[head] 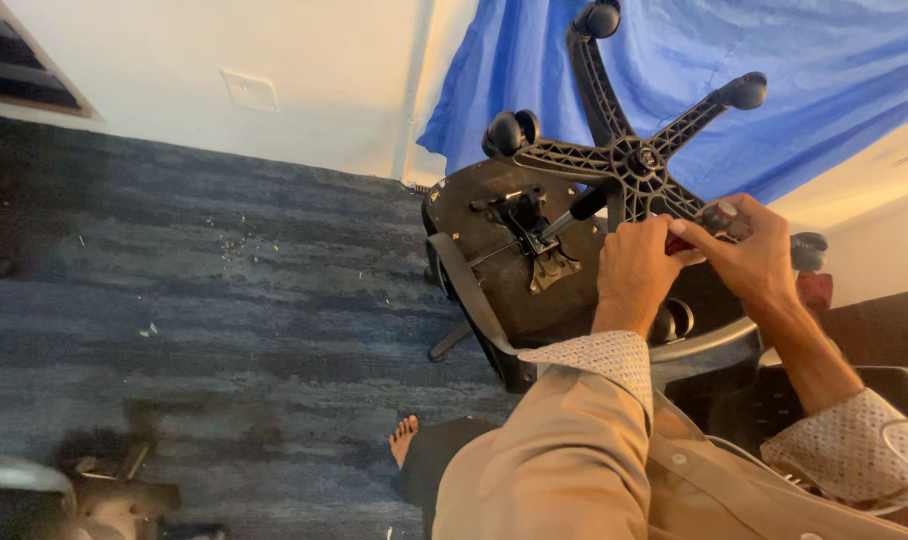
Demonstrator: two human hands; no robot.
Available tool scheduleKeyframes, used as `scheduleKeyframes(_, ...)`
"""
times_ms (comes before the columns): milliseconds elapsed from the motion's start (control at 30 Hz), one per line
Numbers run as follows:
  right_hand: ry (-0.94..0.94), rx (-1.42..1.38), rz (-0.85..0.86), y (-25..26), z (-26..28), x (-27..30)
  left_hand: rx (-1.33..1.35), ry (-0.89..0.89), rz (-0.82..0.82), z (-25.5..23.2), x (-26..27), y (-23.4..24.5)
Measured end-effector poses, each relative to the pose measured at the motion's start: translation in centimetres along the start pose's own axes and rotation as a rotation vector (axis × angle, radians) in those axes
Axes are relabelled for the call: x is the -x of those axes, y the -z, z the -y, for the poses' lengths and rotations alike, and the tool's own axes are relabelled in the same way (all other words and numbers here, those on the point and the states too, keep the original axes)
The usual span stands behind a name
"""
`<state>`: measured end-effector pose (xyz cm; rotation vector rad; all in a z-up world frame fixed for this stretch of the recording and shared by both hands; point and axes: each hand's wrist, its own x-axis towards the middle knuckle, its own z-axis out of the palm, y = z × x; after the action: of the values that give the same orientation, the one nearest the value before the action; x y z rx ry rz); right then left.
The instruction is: The person uses a screwdriver to loosen and remove screws from the underside of an overturned office chair. The person works on the central mechanism connecting the seat to the base, removing fasteners one at a time.
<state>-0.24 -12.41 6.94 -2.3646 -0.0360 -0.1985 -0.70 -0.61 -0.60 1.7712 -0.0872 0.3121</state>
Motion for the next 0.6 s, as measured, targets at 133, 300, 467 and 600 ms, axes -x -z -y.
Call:
scheduleKeyframes(133,0.178,-0.315,0.217,1.3,0.8,0.7,-0.098,-0.148,-0.186,1.9,0.3,-2.4)
scheduleKeyframes(300,0.141,-0.393,0.304,2.8,1.8,2.1,0.029,-0.16,-0.115,2.7,0.2,-3.3)
scheduleKeyframes(467,0.113,-0.231,0.146,1.6,0.4,0.9,0.075,-0.114,-0.154,1.1,0.8,-2.0)
scheduleKeyframes(600,0.086,-0.122,0.052,0.4,0.5,0.4,-0.007,-0.035,-0.072,0.5,0.4,-1.4)
